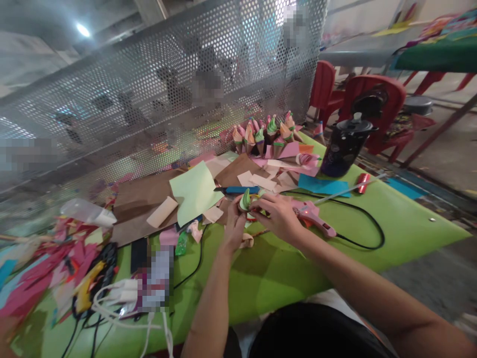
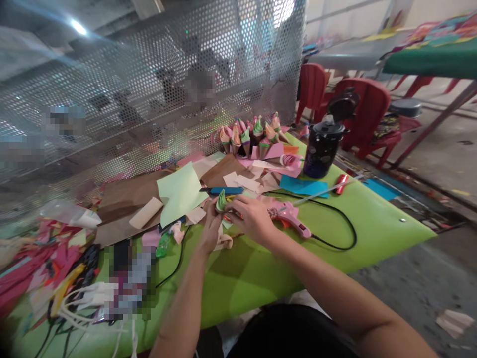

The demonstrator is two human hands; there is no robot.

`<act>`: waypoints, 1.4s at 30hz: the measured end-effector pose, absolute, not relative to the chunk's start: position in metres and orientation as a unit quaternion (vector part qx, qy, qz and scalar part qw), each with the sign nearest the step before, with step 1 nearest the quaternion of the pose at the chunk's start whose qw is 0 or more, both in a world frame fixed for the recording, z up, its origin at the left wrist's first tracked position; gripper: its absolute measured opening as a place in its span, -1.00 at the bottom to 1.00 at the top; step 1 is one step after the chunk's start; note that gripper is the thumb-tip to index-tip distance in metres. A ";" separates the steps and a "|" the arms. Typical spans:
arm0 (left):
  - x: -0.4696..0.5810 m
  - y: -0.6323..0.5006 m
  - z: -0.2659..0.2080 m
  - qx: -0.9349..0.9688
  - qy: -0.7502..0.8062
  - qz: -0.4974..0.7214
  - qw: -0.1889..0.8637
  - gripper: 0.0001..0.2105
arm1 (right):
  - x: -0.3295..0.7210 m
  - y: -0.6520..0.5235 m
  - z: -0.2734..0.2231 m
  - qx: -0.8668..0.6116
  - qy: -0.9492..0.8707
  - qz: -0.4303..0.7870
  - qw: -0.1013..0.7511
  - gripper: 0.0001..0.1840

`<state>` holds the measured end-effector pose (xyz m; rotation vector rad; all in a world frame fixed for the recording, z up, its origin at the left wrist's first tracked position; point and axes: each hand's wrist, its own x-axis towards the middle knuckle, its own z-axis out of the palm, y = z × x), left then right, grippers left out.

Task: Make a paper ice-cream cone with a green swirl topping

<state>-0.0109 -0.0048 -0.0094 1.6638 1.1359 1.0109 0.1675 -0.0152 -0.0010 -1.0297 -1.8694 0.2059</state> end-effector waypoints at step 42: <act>-0.002 -0.008 -0.008 0.664 0.457 0.429 0.408 -0.55 | 0.163 -0.013 -0.008 -0.420 -0.770 0.040 0.478 -0.80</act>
